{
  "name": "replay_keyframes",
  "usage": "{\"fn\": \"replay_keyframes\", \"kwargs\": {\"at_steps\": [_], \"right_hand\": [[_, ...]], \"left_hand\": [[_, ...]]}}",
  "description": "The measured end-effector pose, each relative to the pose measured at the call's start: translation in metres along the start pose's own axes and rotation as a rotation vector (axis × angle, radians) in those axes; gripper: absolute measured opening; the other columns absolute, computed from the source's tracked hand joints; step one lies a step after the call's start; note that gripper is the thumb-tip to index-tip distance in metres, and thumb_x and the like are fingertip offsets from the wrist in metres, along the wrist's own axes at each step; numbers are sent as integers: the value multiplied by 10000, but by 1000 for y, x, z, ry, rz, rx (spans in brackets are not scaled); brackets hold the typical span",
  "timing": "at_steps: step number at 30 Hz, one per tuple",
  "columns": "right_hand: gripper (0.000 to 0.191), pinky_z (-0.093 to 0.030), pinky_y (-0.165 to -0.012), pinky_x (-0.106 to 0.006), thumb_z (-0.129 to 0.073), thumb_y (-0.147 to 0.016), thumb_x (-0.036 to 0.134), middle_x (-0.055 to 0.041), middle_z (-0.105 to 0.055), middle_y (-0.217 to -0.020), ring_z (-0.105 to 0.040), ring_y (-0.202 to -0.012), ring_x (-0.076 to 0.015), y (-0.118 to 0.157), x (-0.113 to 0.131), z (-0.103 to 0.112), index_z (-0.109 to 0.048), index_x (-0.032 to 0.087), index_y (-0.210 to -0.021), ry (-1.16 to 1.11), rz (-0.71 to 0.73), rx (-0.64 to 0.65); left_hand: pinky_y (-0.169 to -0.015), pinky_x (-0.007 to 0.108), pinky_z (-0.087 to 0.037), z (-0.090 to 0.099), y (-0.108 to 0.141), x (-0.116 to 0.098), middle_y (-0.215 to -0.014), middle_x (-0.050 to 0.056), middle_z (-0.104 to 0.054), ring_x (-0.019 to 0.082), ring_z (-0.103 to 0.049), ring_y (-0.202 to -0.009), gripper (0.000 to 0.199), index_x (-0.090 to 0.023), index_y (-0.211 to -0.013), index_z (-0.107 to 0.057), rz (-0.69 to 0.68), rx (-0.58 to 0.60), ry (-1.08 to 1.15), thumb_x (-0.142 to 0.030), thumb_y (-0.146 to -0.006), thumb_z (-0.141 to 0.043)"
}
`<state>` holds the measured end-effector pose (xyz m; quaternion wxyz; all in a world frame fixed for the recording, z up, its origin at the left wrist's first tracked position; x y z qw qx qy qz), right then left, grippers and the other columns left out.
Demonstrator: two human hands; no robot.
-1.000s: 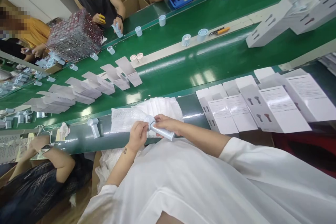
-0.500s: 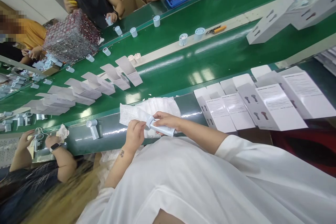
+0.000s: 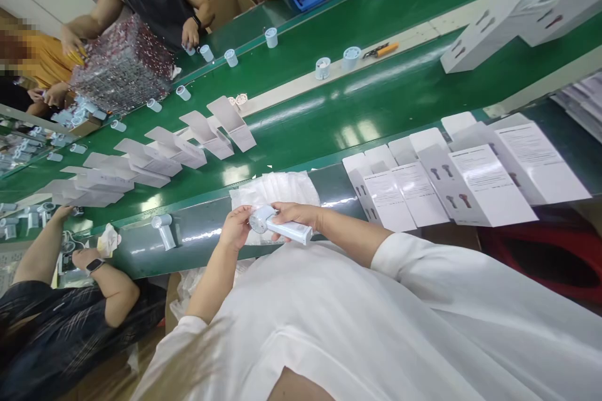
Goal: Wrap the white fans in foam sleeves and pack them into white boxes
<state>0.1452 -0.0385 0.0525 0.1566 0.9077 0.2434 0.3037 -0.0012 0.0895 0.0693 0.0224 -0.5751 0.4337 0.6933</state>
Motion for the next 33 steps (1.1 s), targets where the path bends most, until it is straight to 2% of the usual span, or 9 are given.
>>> {"fn": "replay_keyframes", "kwargs": {"at_steps": [2,5,8,13,17,20,24,28,33], "right_hand": [[530,-578,-483,-234,-798,-640,246,-61,-667,-898,-717,-720,-210,0,-4,0,-509,157,-1075,-5,12,-98],[439,-569,-455,-235,-795,-637,236,-81,-690,-845,-715,-714,-223,6,-7,-7,-549,137,-987,-40,52,-237],[419,-559,-421,-241,-786,-637,214,-90,-704,-820,-715,-691,-235,17,-7,-21,-560,138,-981,-72,70,-331],[345,-561,-416,-247,-763,-669,194,-95,-711,-794,-714,-681,-234,28,-1,-42,-571,136,-950,-102,69,-396],[254,-557,-414,-255,-733,-709,178,-104,-706,-777,-706,-665,-231,31,5,-48,-563,137,-893,-149,94,-452],[152,-554,-449,-223,-674,-767,167,-99,-689,-729,-683,-640,-185,36,5,-47,-580,114,-874,-198,83,-465],[112,-551,-513,-211,-629,-806,190,-101,-687,-740,-662,-635,-153,39,0,-47,-606,104,-874,-199,102,-475],[127,-538,-528,-258,-662,-749,222,-30,-627,-611,-612,-551,-151,29,-1,-47,-553,157,-734,-119,123,-581],[178,-396,-409,-206,-647,-700,234,55,-493,-476,-474,-427,-96,21,13,-39,-489,188,-631,63,27,-646]], "left_hand": [[-641,257,-449,4,7,-4,-668,3,-602,120,-543,-615,199,-155,-761,-645,-199,-44,-253,-352,-742,-669],[-753,290,-475,8,34,-7,-827,50,-652,155,-595,-782,143,-173,-892,-656,-658,-78,-679,-261,-865,-547],[-752,309,-495,5,61,-6,-828,82,-636,173,-600,-816,138,-159,-948,-616,-1020,-132,-907,-158,-897,-487],[-759,330,-509,-9,75,-17,-840,81,-611,181,-607,-844,150,-163,-999,-558,-1291,-296,-954,-88,-894,-482],[-796,376,-518,-13,71,-19,-874,90,-605,207,-607,-905,238,-165,-1043,-532,-1425,-129,-1021,-28,-852,-496],[-757,375,-523,-8,67,-12,-859,91,-589,210,-606,-871,241,-162,-1042,-515,-1429,-101,-1106,-21,-849,-484],[-663,324,-510,-14,68,-2,-792,72,-577,186,-596,-751,209,-141,-1054,-499,-1283,-152,-1137,-49,-870,-460],[-666,281,-501,-36,66,-6,-818,49,-600,153,-604,-740,225,-163,-1077,-499,-1186,-7,-939,-105,-860,-490],[-668,242,-473,-30,50,-35,-725,-23,-561,108,-565,-665,232,-184,-1052,-515,-734,-11,-611,-174,-821,-544]]}}
Point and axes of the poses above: each hand's wrist, its own y-axis away from the middle knuckle, its own z-axis out of the back of the hand, x = y × z, the point moved 2 cm from there along -y, towards the middle knuckle
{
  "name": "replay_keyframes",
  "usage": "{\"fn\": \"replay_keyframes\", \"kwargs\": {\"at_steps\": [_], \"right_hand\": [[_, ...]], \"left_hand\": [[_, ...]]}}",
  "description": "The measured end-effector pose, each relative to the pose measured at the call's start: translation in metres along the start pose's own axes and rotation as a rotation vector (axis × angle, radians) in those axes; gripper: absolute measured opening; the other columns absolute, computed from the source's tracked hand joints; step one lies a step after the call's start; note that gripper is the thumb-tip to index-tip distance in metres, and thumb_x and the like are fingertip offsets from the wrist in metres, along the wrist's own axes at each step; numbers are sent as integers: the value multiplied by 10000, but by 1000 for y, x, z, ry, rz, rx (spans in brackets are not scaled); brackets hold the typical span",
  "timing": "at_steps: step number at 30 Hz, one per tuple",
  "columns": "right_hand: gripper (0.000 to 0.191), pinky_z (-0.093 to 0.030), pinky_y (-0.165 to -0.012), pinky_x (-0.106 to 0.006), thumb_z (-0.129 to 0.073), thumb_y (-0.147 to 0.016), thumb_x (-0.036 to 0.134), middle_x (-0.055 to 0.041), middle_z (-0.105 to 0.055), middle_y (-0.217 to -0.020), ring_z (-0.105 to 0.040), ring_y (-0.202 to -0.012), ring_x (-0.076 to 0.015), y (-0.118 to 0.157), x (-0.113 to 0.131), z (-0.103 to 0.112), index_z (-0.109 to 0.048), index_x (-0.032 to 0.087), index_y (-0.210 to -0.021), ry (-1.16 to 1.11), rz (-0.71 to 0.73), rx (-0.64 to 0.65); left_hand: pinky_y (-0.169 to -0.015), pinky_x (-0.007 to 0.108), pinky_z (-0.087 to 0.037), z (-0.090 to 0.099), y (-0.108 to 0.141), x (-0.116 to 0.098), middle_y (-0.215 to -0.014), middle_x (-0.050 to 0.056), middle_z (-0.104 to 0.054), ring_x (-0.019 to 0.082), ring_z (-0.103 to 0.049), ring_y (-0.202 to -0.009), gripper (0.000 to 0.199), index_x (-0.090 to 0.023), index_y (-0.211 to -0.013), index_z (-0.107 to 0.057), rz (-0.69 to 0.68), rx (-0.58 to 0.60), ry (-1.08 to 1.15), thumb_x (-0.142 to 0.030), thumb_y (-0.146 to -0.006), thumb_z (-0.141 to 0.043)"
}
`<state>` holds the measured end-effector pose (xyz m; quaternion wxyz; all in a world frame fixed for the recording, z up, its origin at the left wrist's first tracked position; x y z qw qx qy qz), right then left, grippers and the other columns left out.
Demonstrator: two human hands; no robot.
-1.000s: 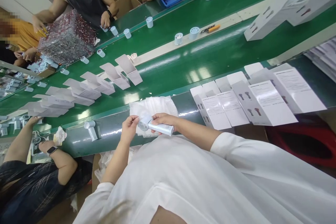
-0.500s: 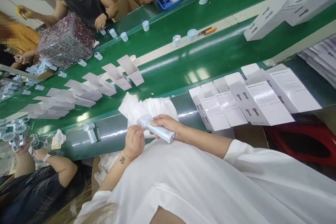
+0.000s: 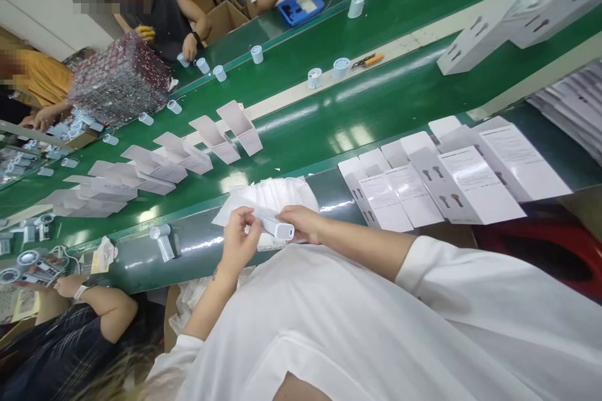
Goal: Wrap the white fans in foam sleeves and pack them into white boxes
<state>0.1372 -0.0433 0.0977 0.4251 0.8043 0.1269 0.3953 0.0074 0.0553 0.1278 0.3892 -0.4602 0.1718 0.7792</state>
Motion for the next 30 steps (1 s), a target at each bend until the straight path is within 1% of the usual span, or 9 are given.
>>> {"fn": "replay_keyframes", "kwargs": {"at_steps": [3,6,10,15,18,20,24,27,30], "right_hand": [[175,-343,-396,-194,-648,-705,263,61,-474,-441,-434,-398,-81,13,23,13,-524,186,-608,344,154,23],[155,-365,-434,-199,-636,-710,272,39,-529,-475,-478,-434,-89,36,48,22,-562,187,-603,618,303,126],[184,-423,-491,-220,-622,-709,304,9,-581,-554,-530,-488,-103,49,70,16,-552,177,-596,506,391,228],[223,-482,-572,-260,-631,-721,361,12,-585,-616,-566,-538,-112,31,76,-12,-536,170,-655,258,503,541],[224,-487,-603,-273,-597,-775,360,14,-571,-609,-574,-562,-121,12,92,-15,-540,166,-677,394,597,604],[240,-500,-678,-303,-543,-836,368,-12,-598,-654,-597,-639,-144,-10,120,-3,-580,155,-731,507,774,417],[266,-427,-976,-401,-536,-851,245,-145,-580,-1212,-567,-1096,-238,-75,203,35,-655,134,-1061,715,1100,-321],[365,-371,-1045,-384,-571,-807,149,-144,-470,-1406,-478,-1256,-269,-126,246,47,-650,134,-1163,932,1063,-305],[318,-450,-918,-332,-614,-776,152,-112,-663,-1176,-596,-1103,-277,-152,259,52,-689,133,-1085,991,1018,-211]], "left_hand": [[-570,204,-423,18,-4,-4,-643,-55,-508,85,-501,-565,208,-186,-1002,-526,267,77,178,-188,-797,-558],[-526,195,-394,34,2,-17,-625,-54,-495,75,-465,-527,180,-181,-957,-543,386,123,261,-209,-786,-589],[-642,238,-471,49,2,-34,-754,9,-571,111,-549,-663,265,-191,-1080,-577,260,156,216,-312,-844,-587],[-789,334,-526,36,-21,-35,-1289,162,-511,284,-530,-1151,962,-222,-1378,-412,49,350,75,-402,-546,-861],[-751,296,-511,28,-45,-24,-1043,83,-655,202,-623,-913,498,-208,-1183,-582,64,346,-18,-254,-707,-722],[-734,278,-493,34,-68,-17,-877,38,-684,159,-620,-764,266,-183,-1000,-657,96,191,-86,-189,-736,-627],[-687,260,-485,62,-133,-14,-820,20,-700,159,-619,-720,227,-170,-908,-695,172,-77,-71,-230,-699,-630],[-758,263,-488,71,-192,-23,-960,25,-714,171,-634,-827,256,-188,-921,-705,57,-155,-79,-227,-678,-636],[-700,252,-480,69,-241,-23,-903,21,-711,152,-618,-733,270,-188,-955,-695,21,-153,-205,-219,-707,-592]]}}
Point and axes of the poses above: each hand's wrist, its own y-axis away from the middle knuckle, its own z-axis out of the back of the hand, x = y × z, the point moved 2 cm from there along -y, towards the middle knuckle
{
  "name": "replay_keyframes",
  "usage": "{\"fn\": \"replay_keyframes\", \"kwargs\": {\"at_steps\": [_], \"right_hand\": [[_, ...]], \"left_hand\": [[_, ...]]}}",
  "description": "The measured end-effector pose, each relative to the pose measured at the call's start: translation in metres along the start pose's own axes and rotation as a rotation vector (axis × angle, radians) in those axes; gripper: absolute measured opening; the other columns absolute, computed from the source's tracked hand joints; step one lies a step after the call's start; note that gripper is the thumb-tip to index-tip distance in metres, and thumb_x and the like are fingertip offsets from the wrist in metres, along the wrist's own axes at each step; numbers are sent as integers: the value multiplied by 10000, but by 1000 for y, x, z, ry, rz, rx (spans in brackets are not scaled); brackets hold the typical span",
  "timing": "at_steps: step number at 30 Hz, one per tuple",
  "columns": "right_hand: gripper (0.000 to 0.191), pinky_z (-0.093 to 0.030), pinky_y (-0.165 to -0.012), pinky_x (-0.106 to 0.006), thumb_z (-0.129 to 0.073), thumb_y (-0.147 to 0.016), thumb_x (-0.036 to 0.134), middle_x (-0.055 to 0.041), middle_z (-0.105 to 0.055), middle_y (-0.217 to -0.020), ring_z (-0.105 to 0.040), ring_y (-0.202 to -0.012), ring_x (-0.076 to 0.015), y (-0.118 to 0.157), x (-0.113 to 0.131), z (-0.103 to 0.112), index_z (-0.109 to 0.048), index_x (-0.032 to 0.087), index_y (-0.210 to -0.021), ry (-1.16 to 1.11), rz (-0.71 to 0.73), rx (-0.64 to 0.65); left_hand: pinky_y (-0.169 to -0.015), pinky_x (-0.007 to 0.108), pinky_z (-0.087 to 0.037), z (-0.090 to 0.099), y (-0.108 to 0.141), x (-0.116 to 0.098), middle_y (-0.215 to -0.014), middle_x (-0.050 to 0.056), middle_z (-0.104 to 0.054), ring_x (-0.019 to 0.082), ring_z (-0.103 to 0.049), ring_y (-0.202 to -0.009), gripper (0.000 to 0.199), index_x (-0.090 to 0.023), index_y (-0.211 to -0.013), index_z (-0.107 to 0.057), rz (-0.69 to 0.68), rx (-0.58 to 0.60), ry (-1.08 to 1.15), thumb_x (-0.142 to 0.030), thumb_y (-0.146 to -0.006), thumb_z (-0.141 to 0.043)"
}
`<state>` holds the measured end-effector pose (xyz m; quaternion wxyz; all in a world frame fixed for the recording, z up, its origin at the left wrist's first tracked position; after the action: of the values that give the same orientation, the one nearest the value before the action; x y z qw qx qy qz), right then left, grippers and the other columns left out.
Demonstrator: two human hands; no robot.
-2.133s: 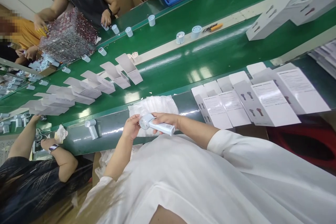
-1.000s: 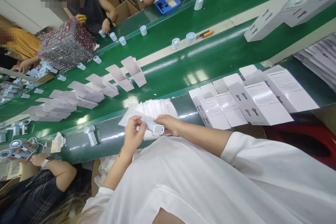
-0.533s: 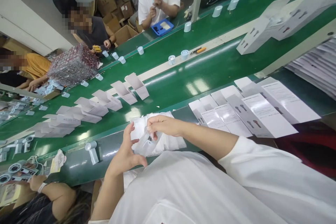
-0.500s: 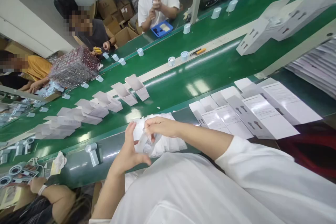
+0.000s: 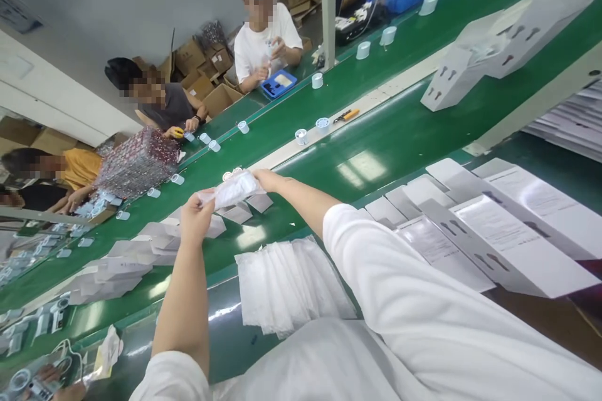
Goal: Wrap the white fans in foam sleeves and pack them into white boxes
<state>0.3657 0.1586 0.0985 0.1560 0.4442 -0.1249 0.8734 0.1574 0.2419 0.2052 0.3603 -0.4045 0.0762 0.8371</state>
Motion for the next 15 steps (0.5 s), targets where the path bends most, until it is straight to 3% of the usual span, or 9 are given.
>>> {"fn": "replay_keyframes", "kwargs": {"at_steps": [3,6,9,13,15], "right_hand": [[287,-456,-839,-302,-565,-817,173,-83,-720,-1024,-644,-955,-244,3,-9,-2,-686,155,-1076,15,0,23],[280,-442,-817,-273,-494,-844,154,-66,-712,-1004,-633,-889,-194,11,-12,-4,-669,173,-1062,57,69,37],[245,-435,-818,-274,-486,-841,158,-76,-687,-992,-606,-882,-186,15,-14,-7,-652,161,-1021,92,147,15],[167,-437,-800,-273,-543,-800,185,-67,-640,-924,-562,-828,-175,21,-20,-6,-616,150,-947,70,173,-13],[256,-444,-780,-271,-609,-750,208,-68,-619,-985,-547,-835,-176,26,-25,-5,-583,150,-998,15,184,28]], "left_hand": [[-679,266,-465,-11,-29,4,-762,11,-681,158,-599,-659,279,-193,-987,-682,-16,29,-250,-177,-754,-528],[-740,315,-465,-25,-41,-2,-842,79,-678,218,-628,-776,261,-177,-967,-669,-95,61,-593,-120,-796,-480],[-746,355,-471,-52,-40,-25,-928,164,-647,279,-626,-876,266,-124,-961,-646,-202,152,-885,-60,-816,-432],[-728,387,-480,-94,-39,-54,-977,228,-595,330,-593,-944,278,-56,-1004,-617,-378,234,-1030,-54,-849,-386],[-724,394,-482,-107,-44,-58,-1000,240,-575,339,-577,-959,267,-42,-1004,-608,-410,228,-1021,-65,-857,-385]]}}
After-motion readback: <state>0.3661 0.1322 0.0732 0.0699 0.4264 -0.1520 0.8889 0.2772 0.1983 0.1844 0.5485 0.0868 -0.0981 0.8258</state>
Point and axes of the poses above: each hand's wrist, its own y-axis away from the middle knuckle, its own z-axis out of the back of the hand, x = y × z, the point moved 2 cm from there along -y, towards the middle knuckle
